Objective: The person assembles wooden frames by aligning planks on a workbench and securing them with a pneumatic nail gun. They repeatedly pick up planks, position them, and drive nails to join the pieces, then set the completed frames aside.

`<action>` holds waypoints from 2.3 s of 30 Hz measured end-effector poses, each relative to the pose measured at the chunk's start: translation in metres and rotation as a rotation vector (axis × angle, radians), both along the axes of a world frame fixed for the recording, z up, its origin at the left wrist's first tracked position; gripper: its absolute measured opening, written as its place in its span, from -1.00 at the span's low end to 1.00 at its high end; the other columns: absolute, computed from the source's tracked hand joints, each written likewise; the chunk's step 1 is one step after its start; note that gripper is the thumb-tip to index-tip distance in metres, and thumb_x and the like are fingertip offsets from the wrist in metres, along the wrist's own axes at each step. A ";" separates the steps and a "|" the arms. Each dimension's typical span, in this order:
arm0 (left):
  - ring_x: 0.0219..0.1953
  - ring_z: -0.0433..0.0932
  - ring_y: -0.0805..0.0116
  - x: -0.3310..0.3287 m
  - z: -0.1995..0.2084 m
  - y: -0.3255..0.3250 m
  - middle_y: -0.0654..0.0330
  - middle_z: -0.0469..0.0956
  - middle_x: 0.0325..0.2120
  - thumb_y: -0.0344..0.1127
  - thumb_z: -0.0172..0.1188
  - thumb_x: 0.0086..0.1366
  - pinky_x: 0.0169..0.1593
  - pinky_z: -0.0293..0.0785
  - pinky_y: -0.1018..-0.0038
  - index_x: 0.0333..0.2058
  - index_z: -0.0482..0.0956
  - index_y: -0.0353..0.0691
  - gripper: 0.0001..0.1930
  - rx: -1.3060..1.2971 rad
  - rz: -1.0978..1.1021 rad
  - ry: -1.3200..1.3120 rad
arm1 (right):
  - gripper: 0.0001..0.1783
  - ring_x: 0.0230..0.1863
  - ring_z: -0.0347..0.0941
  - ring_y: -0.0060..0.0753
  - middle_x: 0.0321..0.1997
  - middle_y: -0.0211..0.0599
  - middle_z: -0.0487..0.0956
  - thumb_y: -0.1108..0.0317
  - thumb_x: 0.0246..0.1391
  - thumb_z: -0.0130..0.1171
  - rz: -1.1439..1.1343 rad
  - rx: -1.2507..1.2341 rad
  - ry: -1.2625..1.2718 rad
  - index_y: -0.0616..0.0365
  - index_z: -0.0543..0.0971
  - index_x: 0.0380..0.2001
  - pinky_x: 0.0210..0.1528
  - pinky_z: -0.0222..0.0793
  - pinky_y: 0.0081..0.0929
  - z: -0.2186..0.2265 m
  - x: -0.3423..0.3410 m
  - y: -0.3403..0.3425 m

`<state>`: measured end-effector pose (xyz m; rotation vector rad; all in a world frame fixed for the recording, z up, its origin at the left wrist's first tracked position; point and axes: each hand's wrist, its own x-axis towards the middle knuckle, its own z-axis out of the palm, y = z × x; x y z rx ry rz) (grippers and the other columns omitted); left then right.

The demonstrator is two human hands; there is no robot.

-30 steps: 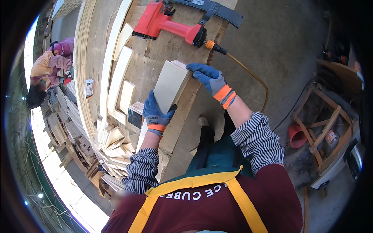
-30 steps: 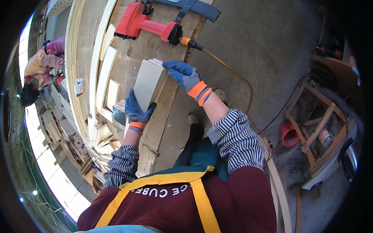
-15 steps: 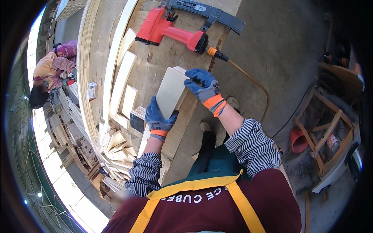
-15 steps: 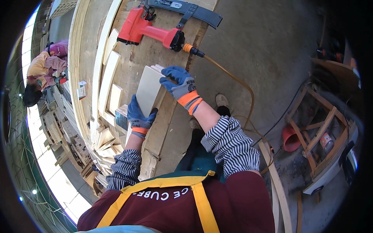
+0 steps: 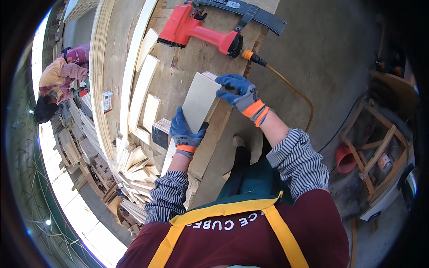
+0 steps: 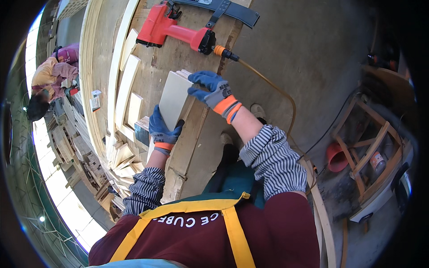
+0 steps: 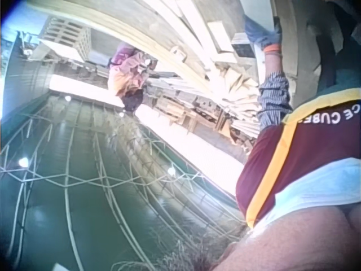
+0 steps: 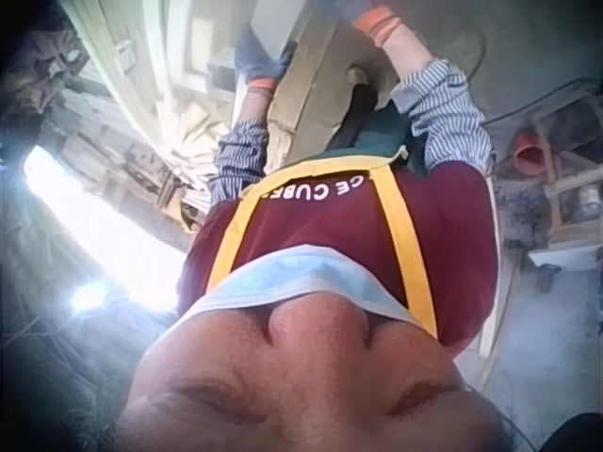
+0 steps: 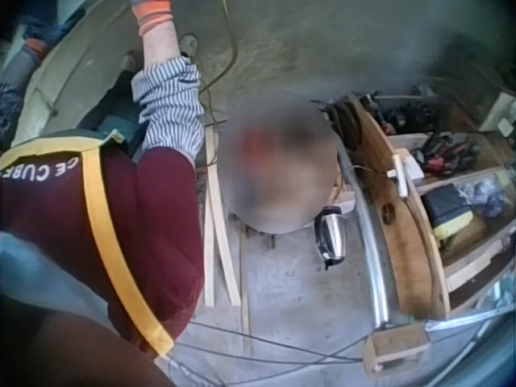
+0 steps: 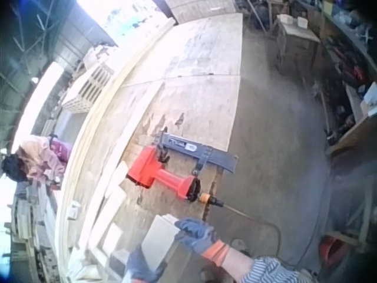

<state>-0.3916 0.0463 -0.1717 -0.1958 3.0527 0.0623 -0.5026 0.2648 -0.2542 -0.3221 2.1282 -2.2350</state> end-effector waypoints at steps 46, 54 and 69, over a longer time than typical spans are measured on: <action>0.00 0.46 -0.06 -0.002 0.006 0.006 -0.03 0.46 -0.03 0.26 0.41 -0.12 0.08 0.36 0.08 0.28 0.20 -0.27 0.08 0.025 0.080 -0.053 | -0.19 -0.04 0.55 -0.19 0.03 -0.24 0.58 -0.09 0.12 0.12 0.278 1.508 0.173 0.00 0.23 0.38 -0.09 0.33 0.09 0.070 -0.146 -0.022; 0.00 0.45 -0.06 0.001 0.008 0.007 -0.02 0.46 -0.03 0.27 0.40 -0.11 0.09 0.33 0.07 0.28 0.20 -0.28 0.08 0.034 0.092 -0.078 | -0.32 -0.08 0.56 -0.23 -0.03 -0.29 0.61 -0.06 0.14 0.08 0.269 1.451 0.214 0.00 0.37 0.27 0.00 0.28 0.05 0.057 -0.152 -0.018; 0.00 0.44 -0.07 0.009 -0.002 0.001 -0.04 0.44 -0.01 0.30 0.39 -0.11 0.06 0.32 0.05 0.32 0.15 -0.25 0.12 -0.004 0.020 -0.012 | -0.65 -0.02 0.56 0.05 0.00 0.02 0.61 0.43 0.15 0.18 -0.082 0.191 -0.007 0.21 0.57 0.02 0.02 0.49 -0.26 0.035 0.007 -0.015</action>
